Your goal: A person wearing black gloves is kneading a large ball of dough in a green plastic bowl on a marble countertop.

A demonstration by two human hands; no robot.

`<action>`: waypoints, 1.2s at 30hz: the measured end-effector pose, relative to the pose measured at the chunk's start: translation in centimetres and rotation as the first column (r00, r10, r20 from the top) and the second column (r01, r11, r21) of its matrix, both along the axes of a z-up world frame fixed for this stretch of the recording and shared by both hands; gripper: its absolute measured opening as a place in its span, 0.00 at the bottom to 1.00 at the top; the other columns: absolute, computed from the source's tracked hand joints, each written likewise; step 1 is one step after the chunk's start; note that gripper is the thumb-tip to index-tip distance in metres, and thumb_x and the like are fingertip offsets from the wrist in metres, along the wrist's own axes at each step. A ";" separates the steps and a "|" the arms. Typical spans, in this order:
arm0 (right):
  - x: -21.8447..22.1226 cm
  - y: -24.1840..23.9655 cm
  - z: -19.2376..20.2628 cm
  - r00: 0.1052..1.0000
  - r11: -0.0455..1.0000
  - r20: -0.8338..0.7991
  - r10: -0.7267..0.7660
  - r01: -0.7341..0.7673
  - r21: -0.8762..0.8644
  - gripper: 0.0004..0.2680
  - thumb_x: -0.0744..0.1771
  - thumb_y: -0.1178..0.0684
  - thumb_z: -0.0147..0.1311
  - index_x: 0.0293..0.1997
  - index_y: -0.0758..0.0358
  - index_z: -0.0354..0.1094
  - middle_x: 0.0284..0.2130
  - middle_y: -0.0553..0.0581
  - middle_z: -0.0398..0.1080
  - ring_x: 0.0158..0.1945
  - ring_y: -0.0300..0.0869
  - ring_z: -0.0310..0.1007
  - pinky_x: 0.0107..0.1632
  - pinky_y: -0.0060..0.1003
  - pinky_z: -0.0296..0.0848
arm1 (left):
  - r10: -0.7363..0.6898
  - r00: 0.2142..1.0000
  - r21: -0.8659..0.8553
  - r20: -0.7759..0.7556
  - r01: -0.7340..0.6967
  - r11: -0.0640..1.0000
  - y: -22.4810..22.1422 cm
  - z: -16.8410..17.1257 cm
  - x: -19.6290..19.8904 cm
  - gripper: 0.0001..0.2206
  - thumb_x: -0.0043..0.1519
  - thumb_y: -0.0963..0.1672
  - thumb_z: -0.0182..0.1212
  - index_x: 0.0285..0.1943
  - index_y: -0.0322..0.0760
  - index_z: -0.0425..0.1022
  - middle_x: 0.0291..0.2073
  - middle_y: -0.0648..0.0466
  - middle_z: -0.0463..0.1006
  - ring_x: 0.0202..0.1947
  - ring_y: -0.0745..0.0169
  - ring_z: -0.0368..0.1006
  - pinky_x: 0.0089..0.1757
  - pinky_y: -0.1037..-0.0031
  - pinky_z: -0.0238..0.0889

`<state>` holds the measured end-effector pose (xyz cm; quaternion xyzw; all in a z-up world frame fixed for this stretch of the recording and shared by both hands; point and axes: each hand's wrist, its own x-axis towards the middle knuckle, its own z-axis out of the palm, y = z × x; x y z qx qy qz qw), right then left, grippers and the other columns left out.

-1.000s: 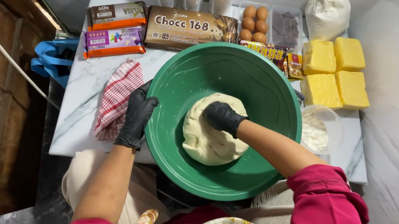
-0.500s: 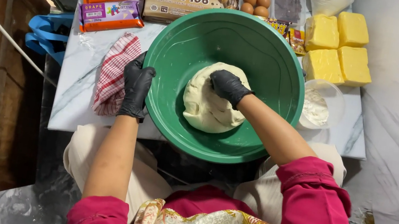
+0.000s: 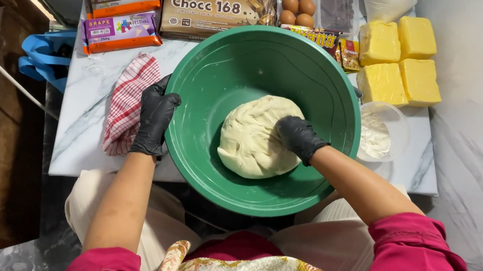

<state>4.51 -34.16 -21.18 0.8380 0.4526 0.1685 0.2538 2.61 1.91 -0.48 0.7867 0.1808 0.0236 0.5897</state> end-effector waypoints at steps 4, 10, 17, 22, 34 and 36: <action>1.0 4.6 8.8 0.874 0.894 -0.373 -0.313 0.403 0.195 0.08 0.61 0.51 0.42 0.34 0.62 0.65 0.26 0.60 0.66 0.34 0.54 0.67 0.33 0.43 0.67 | 0.036 0.999 0.020 0.010 -0.036 0.999 0.2 -1.2 0.2 0.22 0.36 0.42 0.54 0.42 0.47 0.74 0.28 0.52 0.74 0.30 0.58 0.71 0.32 0.74 0.61; 2.7 4.6 12.8 0.410 0.597 -0.825 -0.389 0.794 0.113 0.06 0.55 0.44 0.57 0.26 0.47 0.67 0.26 0.48 0.69 0.36 0.44 0.70 0.36 0.37 0.68 | 0.044 0.999 0.037 0.024 -0.044 0.998 0.2 -1.9 0.3 0.21 0.35 0.43 0.53 0.41 0.49 0.74 0.27 0.54 0.74 0.30 0.58 0.71 0.32 0.74 0.61; -8.2 17.3 7.7 0.815 0.517 -0.294 -0.500 0.553 0.654 0.16 0.53 0.34 0.56 0.12 0.54 0.60 0.10 0.49 0.57 0.20 0.48 0.63 0.29 0.40 0.62 | 0.035 0.997 -0.050 0.062 -0.032 0.998 0.0 -1.7 0.5 0.22 0.35 0.42 0.52 0.43 0.46 0.74 0.29 0.52 0.74 0.32 0.58 0.71 0.33 0.75 0.60; -3.4 15.6 7.5 0.645 0.677 -0.758 0.099 0.514 0.526 0.11 0.55 0.44 0.60 0.31 0.56 0.69 0.28 0.50 0.68 0.40 0.45 0.68 0.41 0.31 0.64 | 0.015 0.996 -0.115 0.090 -0.004 0.993 -0.1 -1.8 0.5 0.25 0.34 0.40 0.52 0.44 0.42 0.73 0.31 0.50 0.73 0.33 0.59 0.69 0.34 0.77 0.59; -0.5 18.8 19.3 0.593 0.792 -0.802 -0.073 0.523 0.315 0.09 0.57 0.44 0.48 0.32 0.55 0.66 0.29 0.55 0.68 0.39 0.49 0.69 0.40 0.40 0.68 | -0.003 0.995 0.030 0.098 0.000 1.000 0.1 -2.8 0.7 0.24 0.34 0.42 0.52 0.43 0.49 0.73 0.30 0.56 0.74 0.34 0.61 0.70 0.35 0.74 0.60; 0.4 17.0 20.4 0.329 0.765 -0.935 -0.133 0.634 0.114 0.11 0.57 0.43 0.50 0.32 0.57 0.69 0.29 0.59 0.70 0.39 0.53 0.69 0.41 0.43 0.68 | -0.006 0.996 0.030 0.094 0.003 1.000 -0.1 -2.7 0.7 0.24 0.34 0.42 0.52 0.43 0.50 0.73 0.29 0.56 0.74 0.34 0.60 0.70 0.35 0.75 0.60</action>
